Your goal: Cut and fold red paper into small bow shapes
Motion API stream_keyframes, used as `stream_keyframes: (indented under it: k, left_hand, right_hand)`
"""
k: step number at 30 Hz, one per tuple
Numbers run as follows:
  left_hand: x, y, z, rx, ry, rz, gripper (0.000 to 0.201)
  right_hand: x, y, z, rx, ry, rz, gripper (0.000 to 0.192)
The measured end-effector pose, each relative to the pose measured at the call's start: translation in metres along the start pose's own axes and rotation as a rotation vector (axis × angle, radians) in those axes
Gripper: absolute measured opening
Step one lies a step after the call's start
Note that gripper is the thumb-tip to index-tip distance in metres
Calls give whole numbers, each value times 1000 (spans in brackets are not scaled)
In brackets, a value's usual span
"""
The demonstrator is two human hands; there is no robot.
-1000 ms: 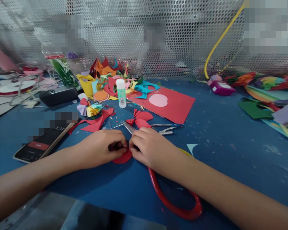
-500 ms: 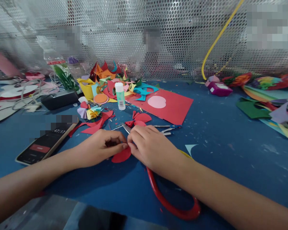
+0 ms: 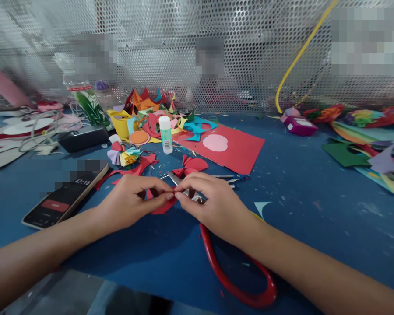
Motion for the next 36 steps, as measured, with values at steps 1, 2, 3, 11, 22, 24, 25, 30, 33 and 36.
stream_keyframes:
  k: [1, 2, 3, 11, 22, 24, 25, 30, 33, 36]
  left_hand:
    - [0, 0, 0, 10, -2, -7, 12]
    - [0, 1, 0, 17, -6, -18, 13]
    - [1, 1, 0, 24, -10, -31, 13]
    - [2, 1, 3, 38, -29, -58, 11]
    - [9, 1, 5, 111, -116, -25, 8]
    - [7, 1, 4, 109, -118, -14, 9]
    - [5, 1, 3, 99, -113, -18, 9]
    - [2, -1, 2, -50, -35, -86, 8]
    - [3, 0, 2, -102, -26, -49, 9]
    - [5, 2, 2, -75, -14, -1, 11]
  right_hand:
    - [0, 0, 0, 8, -4, -10, 8]
    - [0, 0, 0, 13, -9, -15, 8]
    - [0, 0, 0, 15, -14, -15, 8]
    - [-5, 0, 0, 3, -6, 16, 12]
    - [-11, 0, 2, 42, -7, -36, 11]
    - [-7, 0, 2, 40, -11, -42, 9]
    - [-5, 0, 1, 30, -6, -39, 9]
    - [-4, -5, 0, -68, 46, 97, 10]
    - [-6, -7, 1, -92, 114, 173, 8]
    - [-6, -5, 1, -64, 90, 149, 6]
Point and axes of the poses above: each hand's wrist, its own z-axis away from the middle knuckle, its own y-axis out of the back of the hand, x = y × z, the point moved 2 cm from there along -z, towards the middle knuckle, and after that the axes turned 12 degrees about -z, right-handed, at the moved point
